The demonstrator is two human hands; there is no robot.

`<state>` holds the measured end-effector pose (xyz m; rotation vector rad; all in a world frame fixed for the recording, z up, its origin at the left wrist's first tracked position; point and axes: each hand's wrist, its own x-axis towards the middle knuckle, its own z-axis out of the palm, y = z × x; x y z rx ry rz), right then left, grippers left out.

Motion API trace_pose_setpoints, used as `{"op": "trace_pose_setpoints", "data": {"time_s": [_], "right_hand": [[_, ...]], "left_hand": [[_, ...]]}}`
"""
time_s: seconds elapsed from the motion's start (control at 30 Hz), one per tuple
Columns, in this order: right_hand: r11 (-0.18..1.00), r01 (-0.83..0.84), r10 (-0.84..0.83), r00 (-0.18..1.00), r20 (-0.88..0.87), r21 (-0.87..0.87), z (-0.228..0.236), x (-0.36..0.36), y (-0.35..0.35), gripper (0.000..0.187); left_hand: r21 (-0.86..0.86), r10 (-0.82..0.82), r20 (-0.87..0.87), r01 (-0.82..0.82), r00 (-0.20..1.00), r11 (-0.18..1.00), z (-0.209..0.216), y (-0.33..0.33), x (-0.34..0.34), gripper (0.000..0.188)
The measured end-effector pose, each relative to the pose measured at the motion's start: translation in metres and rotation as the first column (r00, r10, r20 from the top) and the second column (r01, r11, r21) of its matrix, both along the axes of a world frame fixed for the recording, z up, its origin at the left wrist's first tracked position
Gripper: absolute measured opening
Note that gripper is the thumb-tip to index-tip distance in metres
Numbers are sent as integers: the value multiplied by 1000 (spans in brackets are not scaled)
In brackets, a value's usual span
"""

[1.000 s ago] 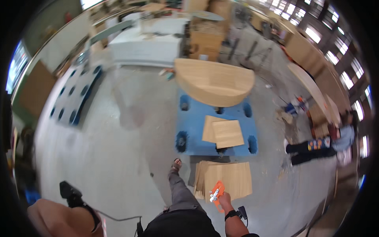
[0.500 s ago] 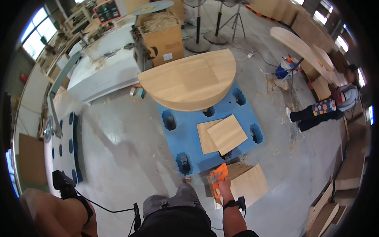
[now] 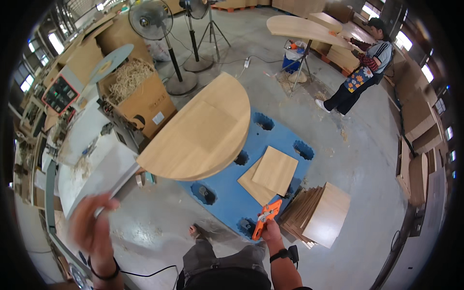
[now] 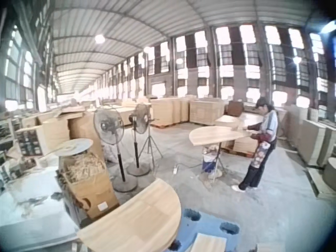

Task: Trimming the edges of a semicircular wood panel using a manual edge trimmer and a utility knife.

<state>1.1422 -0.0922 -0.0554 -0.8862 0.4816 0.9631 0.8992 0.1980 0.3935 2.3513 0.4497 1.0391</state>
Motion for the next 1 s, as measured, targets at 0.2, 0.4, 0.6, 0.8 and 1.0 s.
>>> {"op": "trace_pose_setpoints", "data": {"time_s": [0.2, 0.4, 0.6, 0.8, 1.0], "right_hand": [[990, -56, 70, 992, 106, -130, 58, 13, 73, 23], [974, -98, 148, 958, 244, -206, -11, 31, 182, 29], [905, -52, 191, 937, 293, -423, -102, 16, 348, 32], [878, 174, -3, 933, 360, -445, -191, 35, 458, 43], [851, 384, -152, 832, 534, -357, -240, 49, 527, 48]], "left_hand": [[-656, 11, -193, -137, 981, 742, -107, 198, 40, 25], [-445, -156, -504, -101, 849, 890, -298, 320, 87, 35], [-252, -111, -727, -113, 678, 961, -485, 442, 152, 55], [-304, -162, -795, -152, 584, 941, -611, 532, 238, 85], [-452, -228, -632, -113, 741, 885, -710, 581, 274, 87]]}}
